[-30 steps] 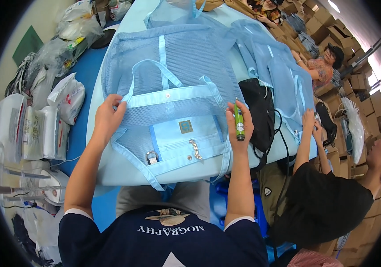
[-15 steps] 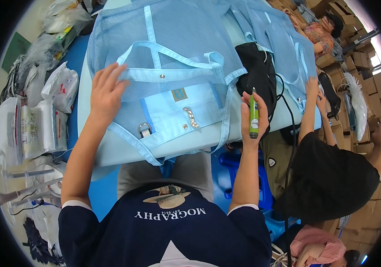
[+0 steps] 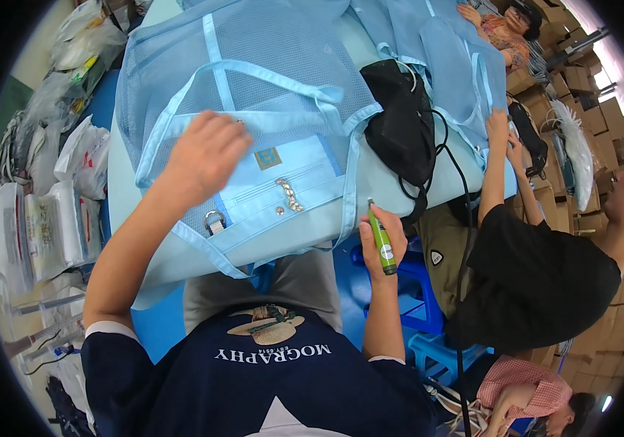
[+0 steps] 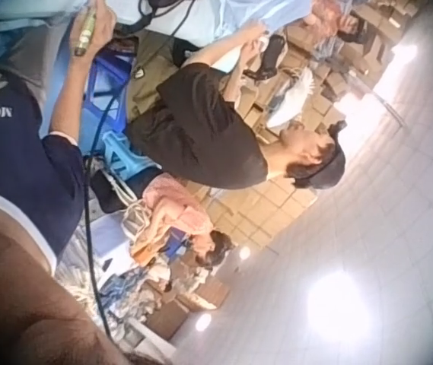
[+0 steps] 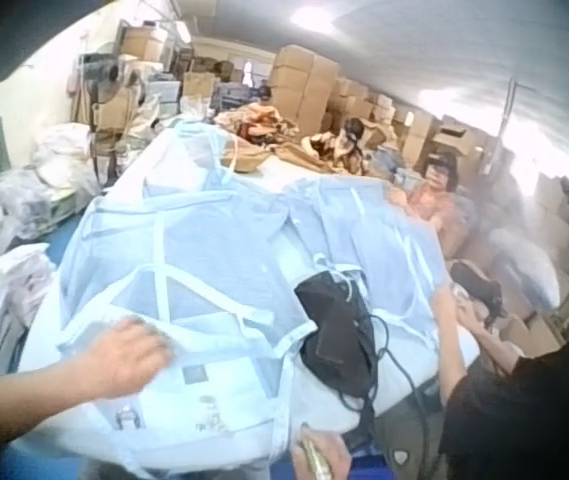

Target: Assembling light blue mesh bags using a handheld heat-sealing or ultrasonic welding tool.

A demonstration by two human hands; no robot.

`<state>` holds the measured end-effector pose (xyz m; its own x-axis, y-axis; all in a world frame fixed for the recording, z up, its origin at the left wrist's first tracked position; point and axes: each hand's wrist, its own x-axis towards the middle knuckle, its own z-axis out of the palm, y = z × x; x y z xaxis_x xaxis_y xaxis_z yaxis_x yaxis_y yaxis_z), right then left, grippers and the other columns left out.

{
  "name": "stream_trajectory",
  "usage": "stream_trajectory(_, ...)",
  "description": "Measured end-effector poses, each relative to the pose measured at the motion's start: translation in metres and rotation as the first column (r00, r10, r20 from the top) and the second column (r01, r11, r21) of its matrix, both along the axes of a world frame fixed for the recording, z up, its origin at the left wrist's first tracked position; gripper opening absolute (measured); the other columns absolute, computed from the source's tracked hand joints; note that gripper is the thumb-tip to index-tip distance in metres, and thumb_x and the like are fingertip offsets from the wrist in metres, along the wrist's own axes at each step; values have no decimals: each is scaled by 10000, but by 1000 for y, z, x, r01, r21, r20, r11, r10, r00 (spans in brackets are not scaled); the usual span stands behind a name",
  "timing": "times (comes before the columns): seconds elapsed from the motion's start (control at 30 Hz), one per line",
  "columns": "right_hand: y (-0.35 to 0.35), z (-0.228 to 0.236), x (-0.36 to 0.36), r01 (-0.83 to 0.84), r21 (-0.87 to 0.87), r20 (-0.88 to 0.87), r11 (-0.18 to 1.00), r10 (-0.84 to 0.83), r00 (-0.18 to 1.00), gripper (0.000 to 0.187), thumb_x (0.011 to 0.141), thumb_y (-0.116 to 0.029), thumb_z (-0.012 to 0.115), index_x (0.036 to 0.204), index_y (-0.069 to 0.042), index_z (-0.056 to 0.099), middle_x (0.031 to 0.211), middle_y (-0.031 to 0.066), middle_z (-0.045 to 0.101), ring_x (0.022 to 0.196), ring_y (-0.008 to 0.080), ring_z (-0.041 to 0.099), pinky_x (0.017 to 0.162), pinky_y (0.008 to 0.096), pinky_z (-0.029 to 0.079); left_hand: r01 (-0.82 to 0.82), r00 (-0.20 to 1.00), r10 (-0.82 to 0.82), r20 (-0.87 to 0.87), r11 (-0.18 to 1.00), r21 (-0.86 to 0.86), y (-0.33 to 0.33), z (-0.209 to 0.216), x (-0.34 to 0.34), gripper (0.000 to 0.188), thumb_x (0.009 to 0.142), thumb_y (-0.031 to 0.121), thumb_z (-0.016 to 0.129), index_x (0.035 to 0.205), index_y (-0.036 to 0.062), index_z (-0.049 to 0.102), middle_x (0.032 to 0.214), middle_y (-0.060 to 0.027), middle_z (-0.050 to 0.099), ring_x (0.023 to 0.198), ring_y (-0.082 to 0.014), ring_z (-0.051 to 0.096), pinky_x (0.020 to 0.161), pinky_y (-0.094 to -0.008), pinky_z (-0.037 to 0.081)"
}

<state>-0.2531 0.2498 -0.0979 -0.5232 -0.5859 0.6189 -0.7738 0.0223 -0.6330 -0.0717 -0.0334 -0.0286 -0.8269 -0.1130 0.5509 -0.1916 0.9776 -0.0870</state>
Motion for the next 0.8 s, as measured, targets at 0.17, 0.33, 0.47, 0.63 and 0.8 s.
stream_trajectory(0.17,-6,-7,-3,-2,-41,109,999,7,994,282,833,-129,671,1065,26,630,902,125,663,797,194,624,756,299,494,459,888,-459,-4,888,-17,29,12,-61,186,800,160,651,964,75,629,1014,-74,617,966,-244,587,837,-397,454)
stream_trajectory(0.33,-11,-19,-5,88,-103,470,991,-29,882,197,895,-126,609,1029,18,622,784,59,636,660,93,575,631,219,462,252,931,-318,181,916,312,-6,-49,-95,215,859,235,618,1042,127,651,1009,-39,597,970,-234,575,796,-393,466)
stream_trajectory(0.47,-22,-17,-8,83,-157,495,984,6,869,157,913,-115,592,995,16,618,787,41,624,662,78,570,617,199,446,106,950,-191,247,942,320,-4,-45,-97,239,808,176,649,1030,87,657,1074,-88,599,1033,-261,568,860,-393,447)
stream_trajectory(0.63,-27,-19,-13,21,-150,534,989,63,843,136,898,-79,619,985,25,611,808,46,629,699,74,566,638,202,446,485,874,-485,38,863,-141,13,-34,-94,280,702,183,659,956,64,661,1110,-107,586,1104,-243,532,886,-365,416)
stream_trajectory(0.8,-29,-13,-16,-7,-42,525,999,28,851,139,884,-63,644,979,32,609,815,43,632,708,71,561,638,205,448,436,872,-483,74,837,332,56,-50,-93,343,803,304,651,1046,62,635,1124,-161,560,1148,-305,498,971,-427,372)
